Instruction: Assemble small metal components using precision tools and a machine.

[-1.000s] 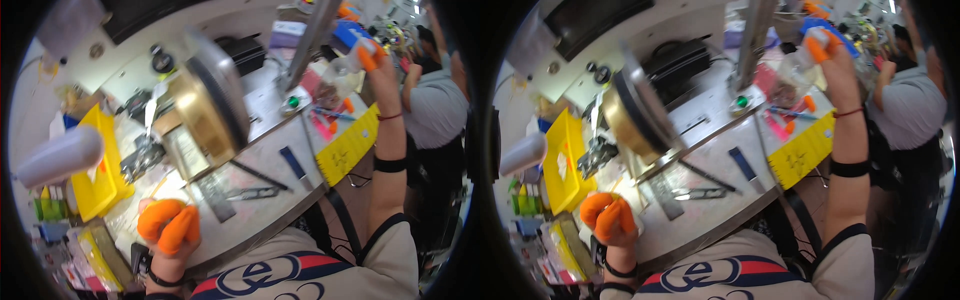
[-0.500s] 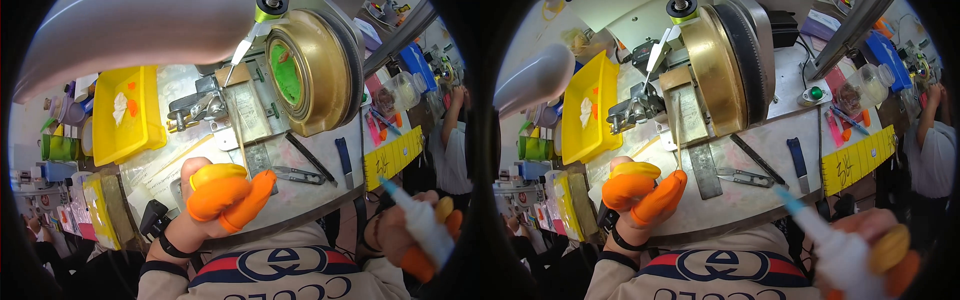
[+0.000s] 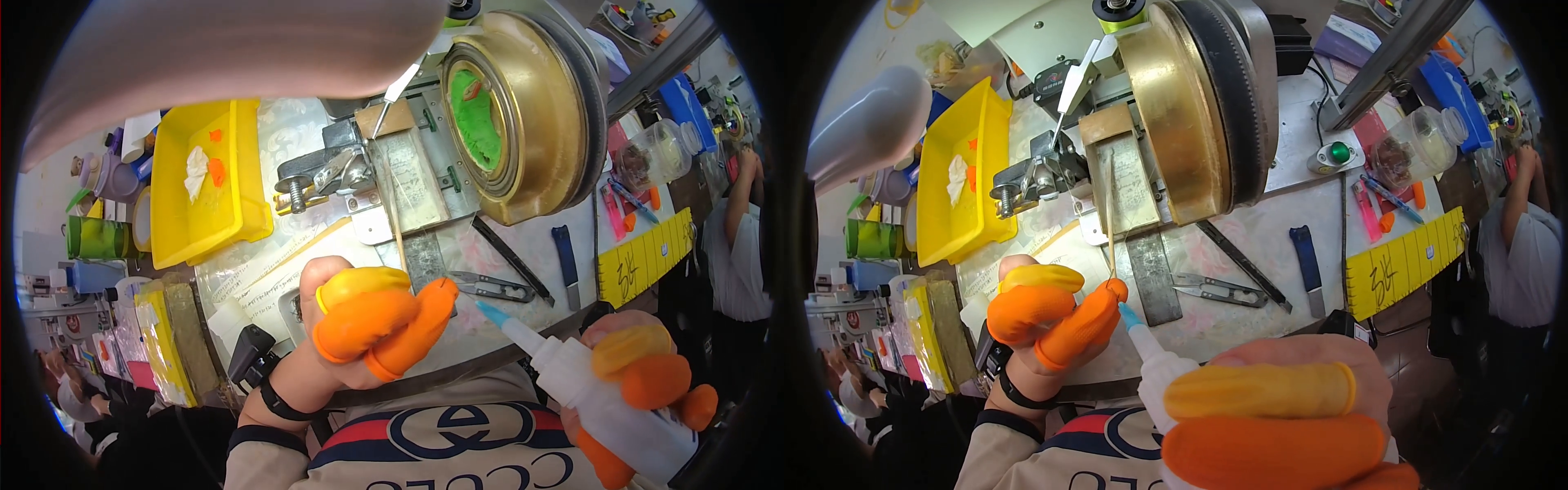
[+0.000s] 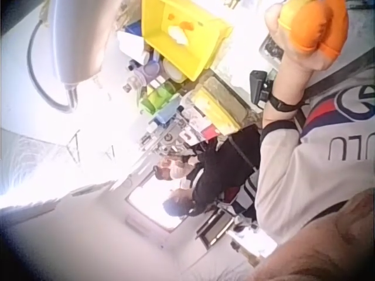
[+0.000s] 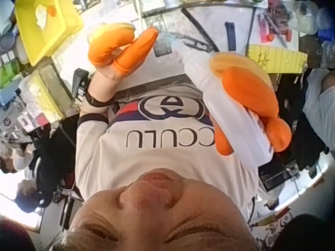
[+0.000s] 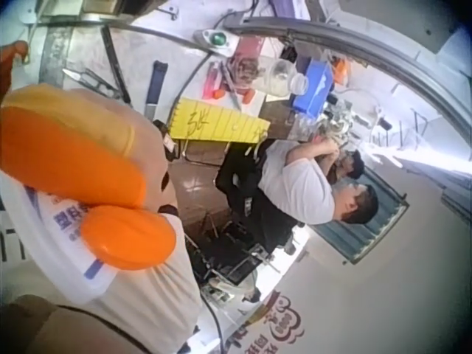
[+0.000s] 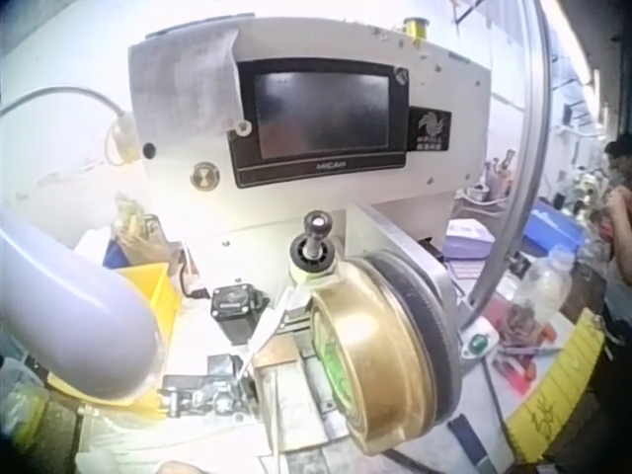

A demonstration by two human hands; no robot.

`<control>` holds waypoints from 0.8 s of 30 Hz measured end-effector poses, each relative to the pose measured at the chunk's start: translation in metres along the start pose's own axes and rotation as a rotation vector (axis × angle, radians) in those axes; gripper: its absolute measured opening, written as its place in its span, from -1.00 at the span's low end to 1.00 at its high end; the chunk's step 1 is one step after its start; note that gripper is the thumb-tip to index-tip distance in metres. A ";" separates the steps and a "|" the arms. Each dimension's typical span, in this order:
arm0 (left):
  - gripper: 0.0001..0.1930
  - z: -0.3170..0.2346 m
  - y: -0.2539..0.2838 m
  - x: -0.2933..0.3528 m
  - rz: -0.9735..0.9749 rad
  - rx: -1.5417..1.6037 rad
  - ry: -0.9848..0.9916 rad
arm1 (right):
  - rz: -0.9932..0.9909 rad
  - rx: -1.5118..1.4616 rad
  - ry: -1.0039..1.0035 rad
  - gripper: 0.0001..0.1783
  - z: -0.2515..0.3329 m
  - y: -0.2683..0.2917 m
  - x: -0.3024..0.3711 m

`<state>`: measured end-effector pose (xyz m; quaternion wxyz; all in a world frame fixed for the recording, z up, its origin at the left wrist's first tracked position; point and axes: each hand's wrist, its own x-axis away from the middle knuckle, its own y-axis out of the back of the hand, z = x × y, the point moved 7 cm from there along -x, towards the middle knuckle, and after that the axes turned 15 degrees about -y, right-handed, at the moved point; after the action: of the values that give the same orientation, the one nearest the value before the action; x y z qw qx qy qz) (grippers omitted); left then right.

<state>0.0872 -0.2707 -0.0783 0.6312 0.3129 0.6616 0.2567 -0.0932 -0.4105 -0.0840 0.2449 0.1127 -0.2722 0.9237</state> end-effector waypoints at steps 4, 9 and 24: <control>-0.68 -0.002 -0.002 -0.004 -0.021 0.015 -0.015 | 0.098 -0.075 -0.055 -0.13 0.001 -0.009 -0.023; -0.68 0.003 -0.001 0.001 -0.020 0.052 0.029 | 0.245 -0.155 -0.141 -0.11 -0.004 -0.024 -0.046; -0.68 0.005 -0.001 0.001 0.014 0.012 0.029 | 0.020 0.009 -0.511 -0.07 0.005 -0.032 -0.020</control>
<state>0.0922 -0.2709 -0.0802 0.6177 0.3176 0.6702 0.2617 -0.0596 -0.3974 -0.0719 0.1587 0.3410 -0.3224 0.8687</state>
